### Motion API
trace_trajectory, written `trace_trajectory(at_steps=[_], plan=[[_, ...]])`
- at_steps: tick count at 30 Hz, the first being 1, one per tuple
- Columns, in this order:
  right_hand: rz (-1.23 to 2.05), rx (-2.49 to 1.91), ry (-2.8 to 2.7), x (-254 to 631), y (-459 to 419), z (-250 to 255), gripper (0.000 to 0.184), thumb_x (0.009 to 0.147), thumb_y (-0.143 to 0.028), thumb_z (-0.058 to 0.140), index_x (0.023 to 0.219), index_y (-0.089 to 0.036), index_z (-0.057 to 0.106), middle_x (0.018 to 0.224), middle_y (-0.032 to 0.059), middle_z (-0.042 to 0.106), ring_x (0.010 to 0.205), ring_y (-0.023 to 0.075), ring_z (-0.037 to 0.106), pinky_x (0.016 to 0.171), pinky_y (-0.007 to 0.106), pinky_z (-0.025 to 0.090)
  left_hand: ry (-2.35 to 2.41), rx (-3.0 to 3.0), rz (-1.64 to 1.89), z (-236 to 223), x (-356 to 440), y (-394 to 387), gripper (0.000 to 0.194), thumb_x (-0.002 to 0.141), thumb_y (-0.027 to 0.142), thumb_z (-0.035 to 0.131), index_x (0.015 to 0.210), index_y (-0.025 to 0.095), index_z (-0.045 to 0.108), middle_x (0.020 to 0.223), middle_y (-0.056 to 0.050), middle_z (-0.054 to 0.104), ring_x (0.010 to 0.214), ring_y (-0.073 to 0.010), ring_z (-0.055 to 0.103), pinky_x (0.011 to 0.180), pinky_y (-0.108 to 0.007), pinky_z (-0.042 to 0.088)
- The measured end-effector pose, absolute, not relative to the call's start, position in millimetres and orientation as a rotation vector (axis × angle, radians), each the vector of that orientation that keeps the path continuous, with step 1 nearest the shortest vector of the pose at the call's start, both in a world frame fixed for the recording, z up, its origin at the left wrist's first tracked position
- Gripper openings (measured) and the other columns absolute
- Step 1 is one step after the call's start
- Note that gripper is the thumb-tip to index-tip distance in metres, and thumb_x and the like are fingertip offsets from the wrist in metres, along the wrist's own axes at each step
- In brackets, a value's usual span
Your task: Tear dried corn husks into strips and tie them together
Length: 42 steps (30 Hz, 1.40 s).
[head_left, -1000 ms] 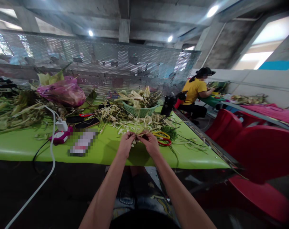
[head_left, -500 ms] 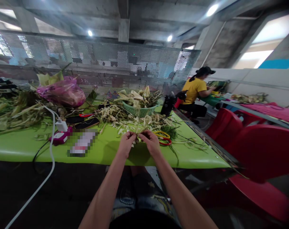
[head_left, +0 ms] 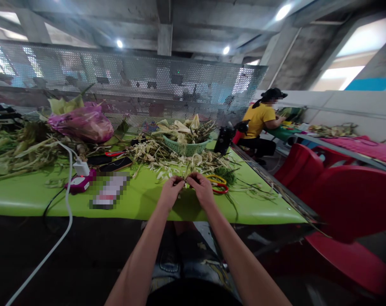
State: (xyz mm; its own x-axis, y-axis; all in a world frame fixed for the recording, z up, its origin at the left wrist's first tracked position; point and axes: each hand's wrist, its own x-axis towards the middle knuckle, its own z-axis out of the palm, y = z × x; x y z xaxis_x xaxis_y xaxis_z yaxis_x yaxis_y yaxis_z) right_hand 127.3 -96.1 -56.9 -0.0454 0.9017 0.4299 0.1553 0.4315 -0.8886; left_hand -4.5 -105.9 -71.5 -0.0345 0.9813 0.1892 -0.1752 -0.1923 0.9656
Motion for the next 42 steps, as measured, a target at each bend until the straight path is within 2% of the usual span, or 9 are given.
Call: trace_trajectory(at_steps=[9, 16, 22, 29, 36, 42], plan=[[0.756, -0.996, -1.578, 125, -97, -59, 0.026, 0.075, -0.043, 0.063, 0.080, -0.018, 0.063, 0.066, 0.0002, 0.060, 0.058, 0.0139, 0.051, 0.055, 0.026, 0.041, 0.959, 1.003, 1.524, -64, -7, -111, 0.018, 0.067, 0.030, 0.066, 0.076, 0.016, 0.060, 0.067, 0.002, 0.058, 0.063, -0.0102, 0.051, 0.063, -0.023, 0.039], [0.650, -1.002, -1.661, 120, -96, -61, 0.018, 0.074, -0.037, 0.065, 0.074, -0.019, 0.064, 0.072, 0.0017, 0.063, 0.068, 0.0176, 0.056, 0.066, 0.030, 0.044, 0.892, 0.832, 1.612, -64, -8, -111, 0.017, 0.062, 0.027, 0.066, 0.069, 0.017, 0.054, 0.063, 0.005, 0.052, 0.060, -0.0080, 0.048, 0.062, -0.021, 0.038], [0.652, -0.980, -1.661, 120, -103, -53, 0.021, 0.078, -0.039, 0.061, 0.085, -0.019, 0.064, 0.077, 0.0022, 0.063, 0.070, 0.0173, 0.056, 0.066, 0.029, 0.044, 0.952, 0.989, 1.556, -68, -8, -108, 0.017, 0.069, 0.031, 0.063, 0.072, 0.016, 0.055, 0.065, 0.003, 0.054, 0.061, -0.0092, 0.048, 0.063, -0.022, 0.039], [0.648, -1.000, -1.584, 123, -100, -51, 0.019, 0.076, -0.037, 0.063, 0.075, -0.018, 0.062, 0.070, 0.0006, 0.060, 0.067, 0.0169, 0.053, 0.065, 0.029, 0.042, 1.064, 1.246, 1.473, -72, -6, -105, 0.016, 0.071, 0.031, 0.062, 0.070, 0.016, 0.056, 0.063, 0.001, 0.054, 0.060, -0.0106, 0.047, 0.060, -0.024, 0.038], [0.697, -1.037, -1.557, 124, -100, -56, 0.015, 0.074, -0.032, 0.060, 0.073, -0.017, 0.060, 0.067, 0.0004, 0.057, 0.065, 0.0164, 0.051, 0.064, 0.029, 0.040, 1.053, 1.306, 1.387, -73, -5, -106, 0.008, 0.070, 0.023, 0.058, 0.073, 0.016, 0.060, 0.067, 0.000, 0.057, 0.063, -0.0117, 0.050, 0.060, -0.023, 0.039], [0.746, -1.011, -1.561, 123, -100, -55, 0.025, 0.078, -0.042, 0.057, 0.084, -0.018, 0.061, 0.074, 0.0011, 0.061, 0.068, 0.0164, 0.053, 0.063, 0.028, 0.043, 0.935, 1.172, 1.406, -75, -6, -106, 0.014, 0.071, 0.027, 0.059, 0.079, 0.015, 0.061, 0.069, 0.000, 0.059, 0.063, -0.0119, 0.052, 0.063, -0.024, 0.041]])
